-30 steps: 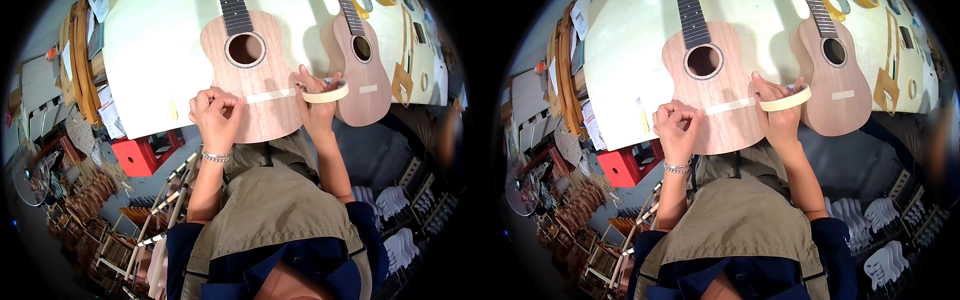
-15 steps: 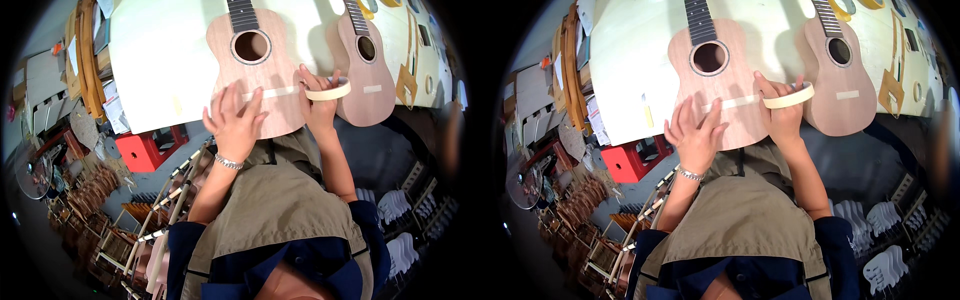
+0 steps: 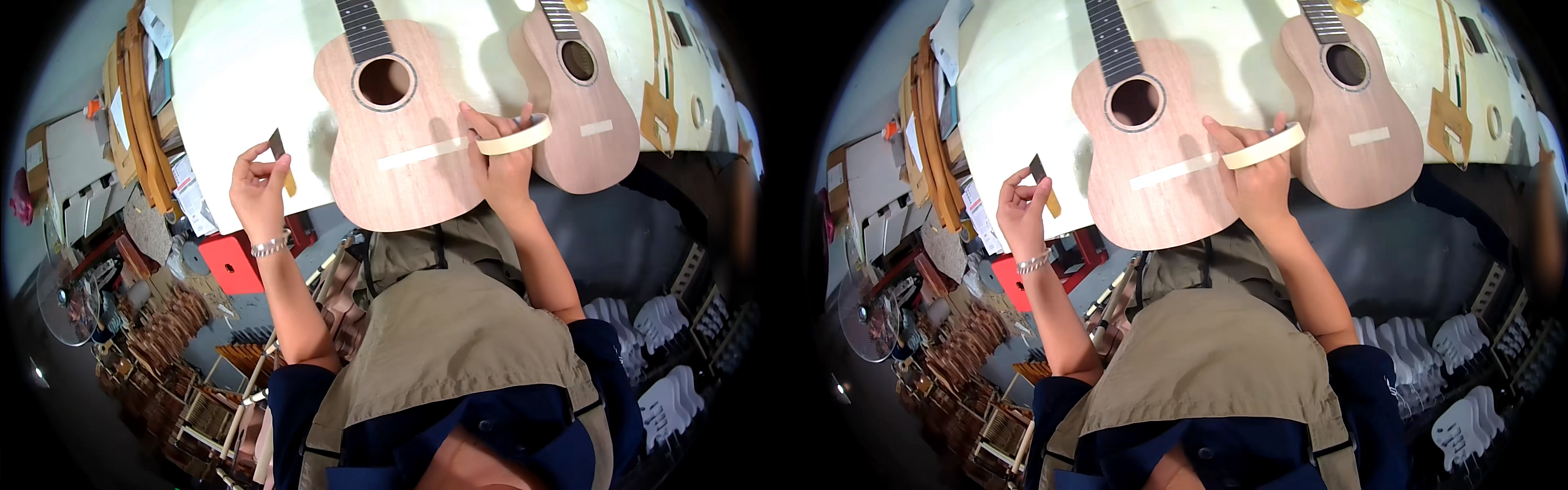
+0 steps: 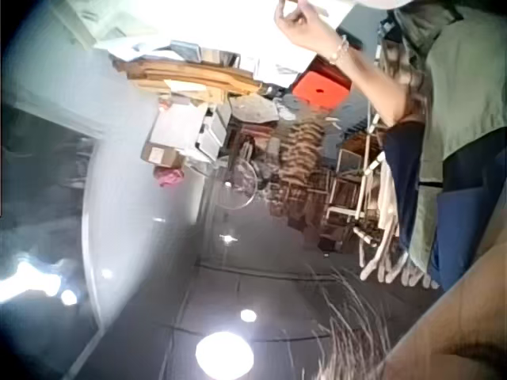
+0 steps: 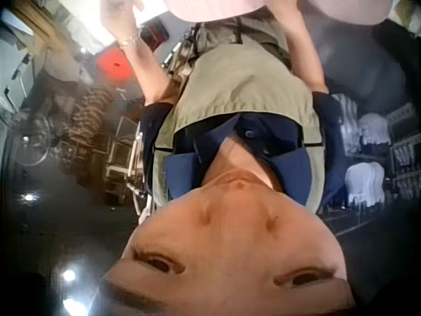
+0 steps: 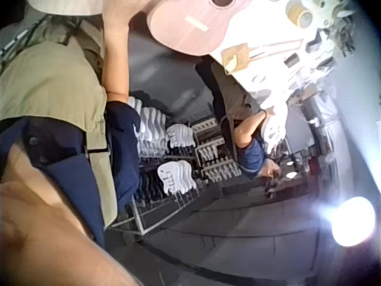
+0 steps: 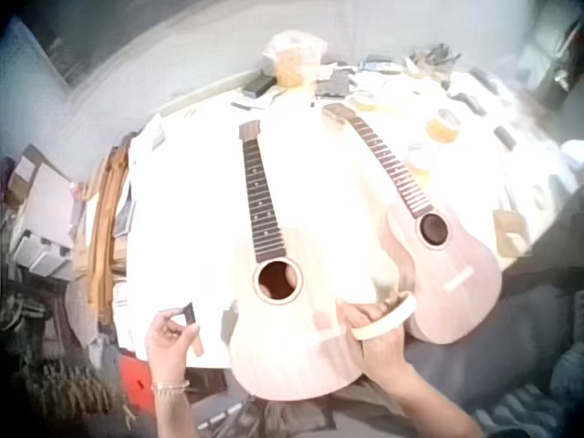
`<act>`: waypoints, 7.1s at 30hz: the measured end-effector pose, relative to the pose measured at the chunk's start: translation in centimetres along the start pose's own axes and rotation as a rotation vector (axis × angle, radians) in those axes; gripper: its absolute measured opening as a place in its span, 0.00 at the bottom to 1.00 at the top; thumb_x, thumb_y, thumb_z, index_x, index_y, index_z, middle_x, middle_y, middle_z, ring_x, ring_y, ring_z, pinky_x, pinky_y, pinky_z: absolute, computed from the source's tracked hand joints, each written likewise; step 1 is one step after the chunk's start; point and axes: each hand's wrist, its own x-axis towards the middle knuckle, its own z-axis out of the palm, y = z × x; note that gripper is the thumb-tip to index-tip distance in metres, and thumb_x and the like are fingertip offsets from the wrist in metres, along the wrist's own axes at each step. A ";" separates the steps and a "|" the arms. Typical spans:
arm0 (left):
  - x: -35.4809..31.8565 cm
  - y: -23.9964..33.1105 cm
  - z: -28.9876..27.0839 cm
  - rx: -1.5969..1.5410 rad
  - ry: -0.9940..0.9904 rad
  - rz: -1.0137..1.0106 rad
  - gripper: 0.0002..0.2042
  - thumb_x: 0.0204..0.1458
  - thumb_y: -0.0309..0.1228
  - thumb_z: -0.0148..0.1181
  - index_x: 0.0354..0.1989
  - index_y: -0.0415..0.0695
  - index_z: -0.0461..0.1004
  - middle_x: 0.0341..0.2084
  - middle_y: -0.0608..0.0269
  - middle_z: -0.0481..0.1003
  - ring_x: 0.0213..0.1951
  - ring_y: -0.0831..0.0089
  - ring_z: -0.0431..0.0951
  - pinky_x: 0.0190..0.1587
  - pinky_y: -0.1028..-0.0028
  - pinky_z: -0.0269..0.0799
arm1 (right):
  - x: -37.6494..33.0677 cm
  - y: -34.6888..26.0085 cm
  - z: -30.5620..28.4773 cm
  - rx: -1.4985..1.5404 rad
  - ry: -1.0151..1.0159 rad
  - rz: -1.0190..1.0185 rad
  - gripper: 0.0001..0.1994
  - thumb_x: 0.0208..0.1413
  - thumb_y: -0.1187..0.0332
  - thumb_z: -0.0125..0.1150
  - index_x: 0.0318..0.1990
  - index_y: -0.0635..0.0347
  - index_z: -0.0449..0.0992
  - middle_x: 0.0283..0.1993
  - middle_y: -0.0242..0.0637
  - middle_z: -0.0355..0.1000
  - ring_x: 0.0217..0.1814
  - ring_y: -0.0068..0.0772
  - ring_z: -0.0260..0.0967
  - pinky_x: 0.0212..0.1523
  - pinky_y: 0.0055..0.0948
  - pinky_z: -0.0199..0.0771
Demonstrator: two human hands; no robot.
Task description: The person applies masking tape to the fretboards of unfinished acoustic guitar necks. They use a wooden template to mark the body of the guitars and then apply tape to the necks, placing the finished pieces on a rack.
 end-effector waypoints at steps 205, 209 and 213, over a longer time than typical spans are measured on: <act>-2.3 -1.6 1.2 0.184 0.222 0.197 0.03 0.42 0.26 0.67 0.25 0.43 0.79 0.31 0.66 0.70 0.37 0.75 0.68 0.35 0.77 0.69 | 2.3 9.3 -7.3 0.954 0.089 0.364 0.22 0.56 0.68 0.54 0.58 0.62 0.63 0.62 0.37 0.63 0.71 0.38 0.47 0.70 0.47 0.30; -0.3 -2.8 1.2 0.065 0.186 0.181 0.04 0.40 0.27 0.68 0.25 0.44 0.80 0.35 0.66 0.66 0.45 0.72 0.64 0.38 0.75 0.67 | 1.9 10.4 -4.3 -0.105 -0.123 0.027 0.24 0.53 0.64 0.60 0.57 0.61 0.66 0.62 0.42 0.62 0.62 0.37 0.61 0.69 0.46 0.32; -0.3 -3.4 1.0 0.265 0.151 0.228 0.05 0.36 0.29 0.70 0.24 0.48 0.81 0.35 0.66 0.67 0.44 0.68 0.64 0.49 0.68 0.61 | 2.1 9.9 -4.3 0.192 -0.137 0.311 0.35 0.54 0.68 0.60 0.65 0.67 0.48 0.51 0.45 0.71 0.54 0.34 0.70 0.63 0.34 0.53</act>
